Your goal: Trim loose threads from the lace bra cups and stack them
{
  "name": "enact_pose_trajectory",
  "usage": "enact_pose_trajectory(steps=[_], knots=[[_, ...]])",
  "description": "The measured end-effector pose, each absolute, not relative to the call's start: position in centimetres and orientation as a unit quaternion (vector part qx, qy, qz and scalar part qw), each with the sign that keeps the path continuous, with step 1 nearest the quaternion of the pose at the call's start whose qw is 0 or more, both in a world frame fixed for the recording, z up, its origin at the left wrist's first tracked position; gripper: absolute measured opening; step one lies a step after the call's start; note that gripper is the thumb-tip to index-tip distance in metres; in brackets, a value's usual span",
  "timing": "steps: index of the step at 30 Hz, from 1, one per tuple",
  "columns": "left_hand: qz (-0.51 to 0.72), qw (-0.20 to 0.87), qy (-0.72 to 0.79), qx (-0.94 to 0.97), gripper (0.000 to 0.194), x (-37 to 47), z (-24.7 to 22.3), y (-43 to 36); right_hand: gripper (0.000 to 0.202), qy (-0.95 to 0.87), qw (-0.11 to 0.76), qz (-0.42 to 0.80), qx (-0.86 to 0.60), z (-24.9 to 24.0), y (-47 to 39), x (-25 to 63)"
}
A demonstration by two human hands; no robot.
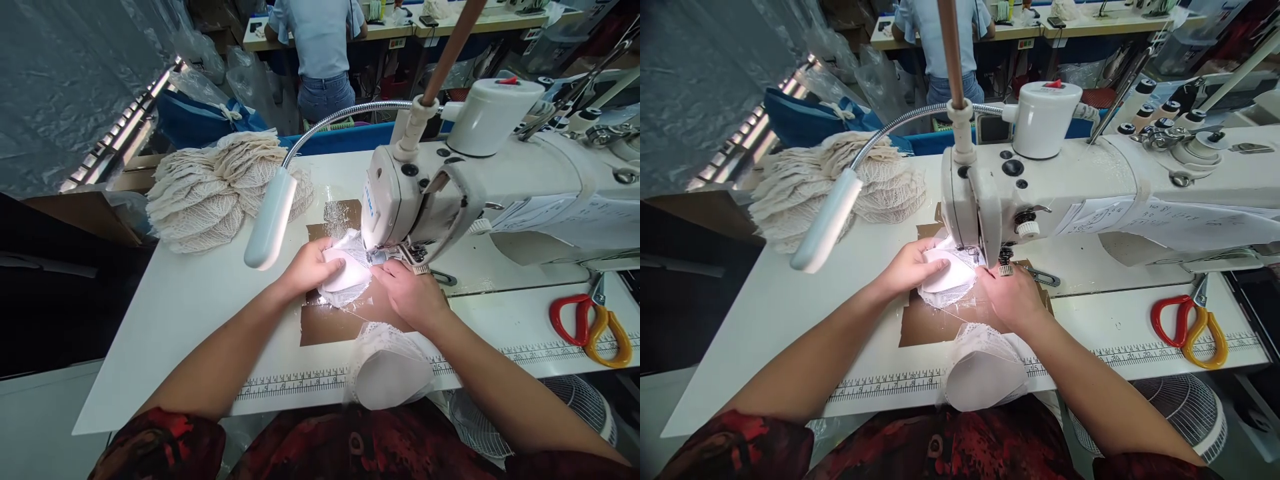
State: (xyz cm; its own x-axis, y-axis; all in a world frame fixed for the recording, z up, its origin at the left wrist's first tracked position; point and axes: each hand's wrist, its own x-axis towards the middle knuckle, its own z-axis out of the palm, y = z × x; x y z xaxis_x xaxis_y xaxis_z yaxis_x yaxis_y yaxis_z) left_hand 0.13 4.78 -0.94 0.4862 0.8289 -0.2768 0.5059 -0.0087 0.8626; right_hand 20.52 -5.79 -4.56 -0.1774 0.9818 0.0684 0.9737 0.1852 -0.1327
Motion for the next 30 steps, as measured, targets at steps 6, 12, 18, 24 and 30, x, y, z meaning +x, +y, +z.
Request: enact_pose_trajectory(steps=[6, 12, 18, 24, 30], knots=[[0.162, 0.507, 0.497, 0.686, 0.041, 0.1, -1.1, 5.0, 0.042, -0.761, 0.085, 0.023, -0.643, -5.3, -5.7, 20.4], [0.174, 0.505, 0.495, 0.685, 0.040, 0.2, -1.3, 5.1, 0.042, -0.761, 0.124, 0.023, -0.637, -5.7, -5.9, 20.6], [0.185, 0.516, 0.490, 0.678, 0.040, 0.2, -1.2, 4.9, 0.044, -0.782, 0.166, 0.024, -0.601, -5.6, -6.1, 20.8], [0.199, 0.529, 0.470, 0.678, 0.045, 0.4, -1.0, 4.8, 0.044, -0.770, 0.096, 0.052, -0.629, -4.9, -6.0, 20.6], [0.204, 0.524, 0.476, 0.676, 0.049, 0.2, -1.2, 4.9, 0.047, -0.756, 0.047, 0.080, -0.648, -4.7, -5.8, 20.4]])
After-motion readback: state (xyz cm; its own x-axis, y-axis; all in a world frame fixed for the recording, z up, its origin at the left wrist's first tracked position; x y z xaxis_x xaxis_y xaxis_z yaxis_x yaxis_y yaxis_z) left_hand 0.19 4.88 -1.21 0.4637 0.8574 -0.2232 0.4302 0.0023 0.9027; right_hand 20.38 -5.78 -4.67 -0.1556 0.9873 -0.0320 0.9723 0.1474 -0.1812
